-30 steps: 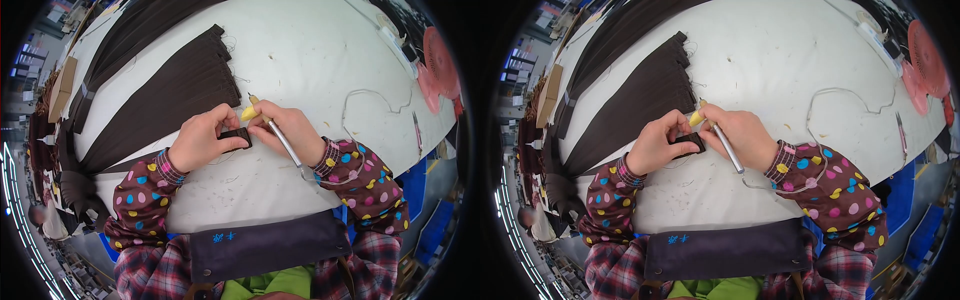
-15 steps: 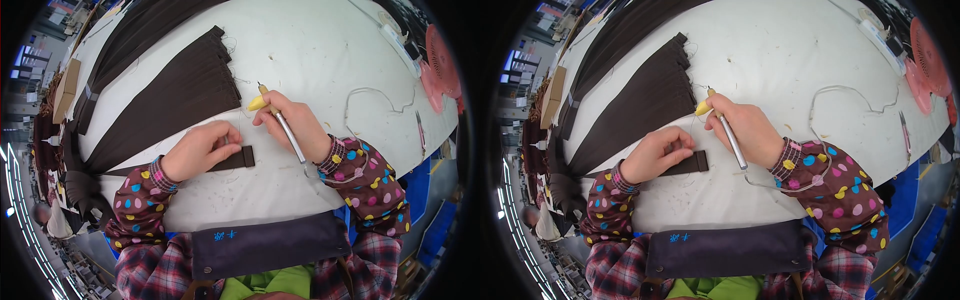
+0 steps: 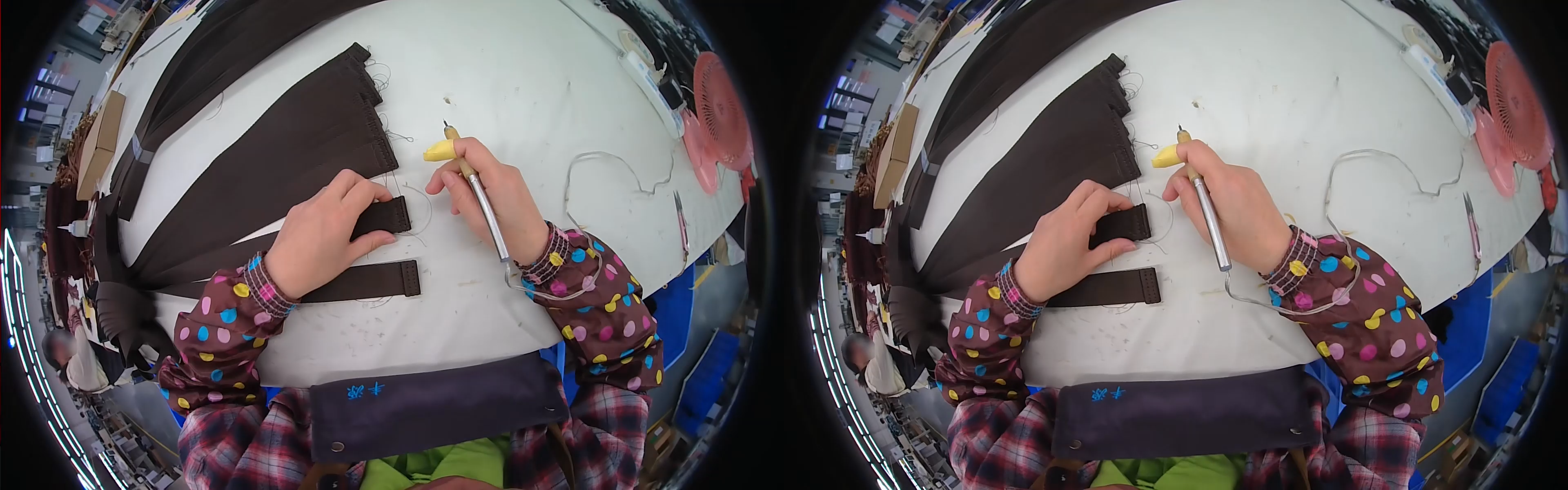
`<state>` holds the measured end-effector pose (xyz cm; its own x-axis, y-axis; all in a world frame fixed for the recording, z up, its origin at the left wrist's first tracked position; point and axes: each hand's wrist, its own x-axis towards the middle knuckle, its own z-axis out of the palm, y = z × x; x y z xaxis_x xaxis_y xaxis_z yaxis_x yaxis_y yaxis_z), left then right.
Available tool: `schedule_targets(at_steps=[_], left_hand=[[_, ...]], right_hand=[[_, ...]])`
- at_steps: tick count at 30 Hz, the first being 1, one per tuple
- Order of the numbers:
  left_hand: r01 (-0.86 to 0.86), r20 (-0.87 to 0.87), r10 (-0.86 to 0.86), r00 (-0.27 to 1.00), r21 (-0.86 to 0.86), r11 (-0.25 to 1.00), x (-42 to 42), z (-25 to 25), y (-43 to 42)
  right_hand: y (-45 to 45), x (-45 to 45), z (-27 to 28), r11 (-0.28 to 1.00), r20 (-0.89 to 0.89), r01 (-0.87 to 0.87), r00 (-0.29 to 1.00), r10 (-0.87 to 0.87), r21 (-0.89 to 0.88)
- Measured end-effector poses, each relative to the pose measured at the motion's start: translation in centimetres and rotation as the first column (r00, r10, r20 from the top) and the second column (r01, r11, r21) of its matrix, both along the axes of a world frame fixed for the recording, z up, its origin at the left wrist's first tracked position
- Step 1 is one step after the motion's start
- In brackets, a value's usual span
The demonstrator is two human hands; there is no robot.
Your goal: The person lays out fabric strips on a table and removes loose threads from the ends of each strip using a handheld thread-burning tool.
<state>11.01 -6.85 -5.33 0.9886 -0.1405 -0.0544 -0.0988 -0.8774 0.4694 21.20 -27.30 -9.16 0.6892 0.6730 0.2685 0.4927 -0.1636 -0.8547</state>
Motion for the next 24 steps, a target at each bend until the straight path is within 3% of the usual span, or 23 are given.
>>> schedule_targets(at_steps=[7, 13, 19, 22, 24], left_hand=[[-0.026, 0.042, 0.033, 0.999, -0.155, 0.988, -0.1, -0.5, -1.3], [0.010, 0.079, 0.008, 0.997, -0.229, 0.973, -0.2, -1.4, -1.7], [0.038, -0.058, -0.061, 0.996, -0.337, 0.941, -0.2, -1.0, -0.5], [0.043, -0.102, -0.092, 0.991, -0.411, 0.911, -0.2, -0.7, 0.0], [0.044, -0.114, -0.099, 0.989, -0.409, 0.912, -0.2, -0.6, 0.1]], right_hand=[[0.0, -0.6, 0.5, 0.992, 0.005, -0.093, 0.996, 0.093, -0.083], [0.1, -0.6, -0.4, 0.998, 0.074, -0.060, 0.995, 0.061, -0.013], [0.0, -0.9, 0.9, 0.995, -0.170, -0.074, 0.983, 0.063, -0.063], [-0.3, -1.0, 2.1, 0.991, -0.385, -0.133, 0.914, 0.131, 0.023], [-0.2, -1.3, 1.2, 0.988, -0.417, -0.123, 0.896, 0.152, 0.095]])
